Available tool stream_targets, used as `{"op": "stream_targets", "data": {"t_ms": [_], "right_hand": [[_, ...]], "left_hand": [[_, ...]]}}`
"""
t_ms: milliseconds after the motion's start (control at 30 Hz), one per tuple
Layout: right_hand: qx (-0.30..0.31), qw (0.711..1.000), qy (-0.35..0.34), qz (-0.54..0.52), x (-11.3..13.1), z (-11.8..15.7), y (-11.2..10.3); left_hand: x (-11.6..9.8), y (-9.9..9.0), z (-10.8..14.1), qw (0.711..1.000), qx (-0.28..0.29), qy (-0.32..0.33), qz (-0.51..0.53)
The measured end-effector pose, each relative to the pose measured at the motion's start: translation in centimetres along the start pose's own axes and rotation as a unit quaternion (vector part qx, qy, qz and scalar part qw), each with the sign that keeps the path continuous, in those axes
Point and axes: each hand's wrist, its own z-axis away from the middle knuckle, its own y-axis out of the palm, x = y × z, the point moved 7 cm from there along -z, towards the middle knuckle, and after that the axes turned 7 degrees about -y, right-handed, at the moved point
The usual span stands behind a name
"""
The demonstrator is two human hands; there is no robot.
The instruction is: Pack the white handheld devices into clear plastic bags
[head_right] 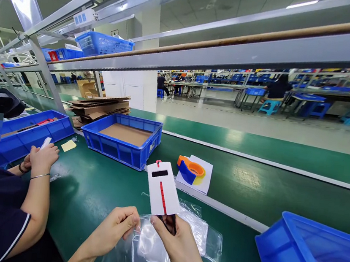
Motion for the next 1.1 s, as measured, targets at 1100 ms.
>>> {"op": "stream_targets", "data": {"t_ms": [1100], "right_hand": [[0.144,0.981,0.009,0.133,0.8,0.0,-0.1]], "left_hand": [[-0.4,-6.1,1.6,0.977,-0.185,0.043,-0.097]]}}
